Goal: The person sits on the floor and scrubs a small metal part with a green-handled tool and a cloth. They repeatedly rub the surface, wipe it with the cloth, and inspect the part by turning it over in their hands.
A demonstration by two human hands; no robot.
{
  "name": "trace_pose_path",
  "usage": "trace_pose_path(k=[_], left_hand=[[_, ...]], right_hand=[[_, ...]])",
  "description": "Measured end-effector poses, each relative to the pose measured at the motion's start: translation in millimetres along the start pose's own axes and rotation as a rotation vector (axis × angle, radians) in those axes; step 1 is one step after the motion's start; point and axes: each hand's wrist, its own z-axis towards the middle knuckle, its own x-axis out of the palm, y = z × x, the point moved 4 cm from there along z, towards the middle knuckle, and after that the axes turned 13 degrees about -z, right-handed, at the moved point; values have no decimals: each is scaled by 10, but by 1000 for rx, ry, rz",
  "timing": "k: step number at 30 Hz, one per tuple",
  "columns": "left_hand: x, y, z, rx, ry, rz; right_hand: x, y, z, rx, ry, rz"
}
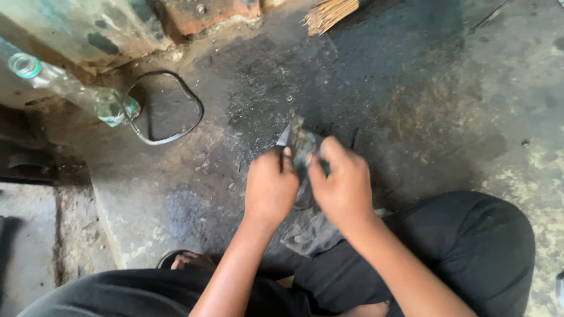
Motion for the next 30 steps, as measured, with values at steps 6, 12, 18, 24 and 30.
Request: trace_pose_path(k=[6, 12, 18, 24, 30], left_hand=[[40, -32, -114, 85, -28, 36], [90, -135, -92, 46, -20, 40], [188, -187, -119, 136, -11, 67], [306, -11, -294, 183, -24, 75], [226, -46, -322, 216, -43, 73]], right_hand=[[25, -94, 51, 154, 45, -63], [-101, 68, -119, 35, -64, -29], [-160, -101, 4, 50, -34, -20], [-11, -436, 54, 309, 47, 163], [-60, -392, 33, 291, 4, 147]])
